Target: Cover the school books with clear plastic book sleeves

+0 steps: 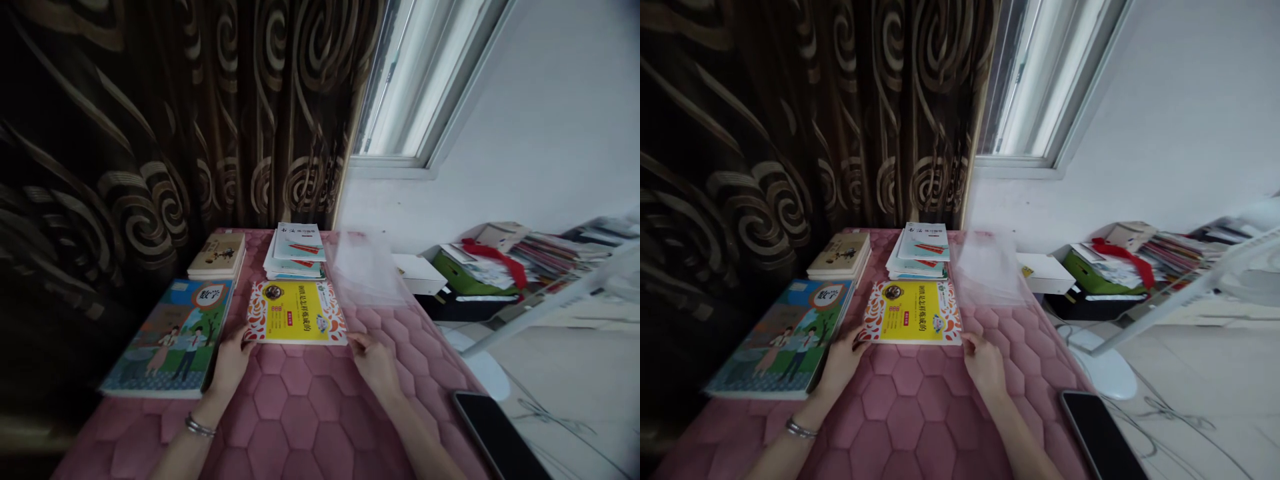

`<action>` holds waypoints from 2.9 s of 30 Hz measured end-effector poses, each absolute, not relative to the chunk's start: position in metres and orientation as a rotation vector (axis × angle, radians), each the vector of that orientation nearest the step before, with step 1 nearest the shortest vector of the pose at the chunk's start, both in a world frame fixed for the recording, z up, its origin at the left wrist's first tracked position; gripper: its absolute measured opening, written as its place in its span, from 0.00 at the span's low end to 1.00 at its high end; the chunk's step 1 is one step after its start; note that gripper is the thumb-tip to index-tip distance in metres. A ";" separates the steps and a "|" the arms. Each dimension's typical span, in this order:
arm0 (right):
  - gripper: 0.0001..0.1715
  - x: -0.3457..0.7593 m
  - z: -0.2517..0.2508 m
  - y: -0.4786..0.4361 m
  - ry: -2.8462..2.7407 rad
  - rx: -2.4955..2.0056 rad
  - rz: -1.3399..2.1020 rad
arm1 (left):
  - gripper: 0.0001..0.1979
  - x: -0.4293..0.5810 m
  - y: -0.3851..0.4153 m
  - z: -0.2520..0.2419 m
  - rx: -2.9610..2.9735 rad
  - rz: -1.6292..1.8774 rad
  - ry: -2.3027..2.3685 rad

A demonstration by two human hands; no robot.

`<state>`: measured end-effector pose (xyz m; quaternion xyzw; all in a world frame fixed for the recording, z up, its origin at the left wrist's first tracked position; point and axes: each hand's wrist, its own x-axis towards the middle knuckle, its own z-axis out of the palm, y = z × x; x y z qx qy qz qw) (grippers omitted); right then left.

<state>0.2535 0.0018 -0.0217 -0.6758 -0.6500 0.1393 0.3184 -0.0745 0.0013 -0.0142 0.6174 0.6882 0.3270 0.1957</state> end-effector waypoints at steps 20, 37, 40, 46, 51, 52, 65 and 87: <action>0.14 0.253 -0.029 0.007 -1.858 -1.693 0.218 | 0.15 -0.076 0.001 -0.011 1.793 0.960 1.889; 0.08 0.179 0.002 0.006 -2.237 -1.367 0.186 | 0.12 -0.021 0.003 0.001 2.524 0.701 1.576; 0.05 0.158 -0.007 0.013 -2.240 -1.308 0.183 | 0.12 -0.012 0.011 -0.005 2.578 0.782 1.559; 0.02 0.161 -0.022 0.022 -2.151 -1.209 0.161 | 0.11 -0.022 0.017 -0.010 2.657 0.862 1.485; 0.03 0.194 -0.029 0.022 -2.063 -1.186 0.170 | 0.10 -0.043 0.015 -0.007 2.656 0.902 1.523; 0.04 0.204 -0.030 0.022 -2.051 -1.191 0.166 | 0.10 -0.049 0.014 -0.007 2.646 0.917 1.544; 0.11 0.274 -0.040 0.024 -1.999 -1.124 0.234 | 0.22 -0.089 0.008 -0.024 2.500 1.020 1.659; 0.06 0.150 -0.014 0.017 -2.112 -1.319 0.172 | 0.08 -0.015 0.006 -0.005 2.437 0.862 1.750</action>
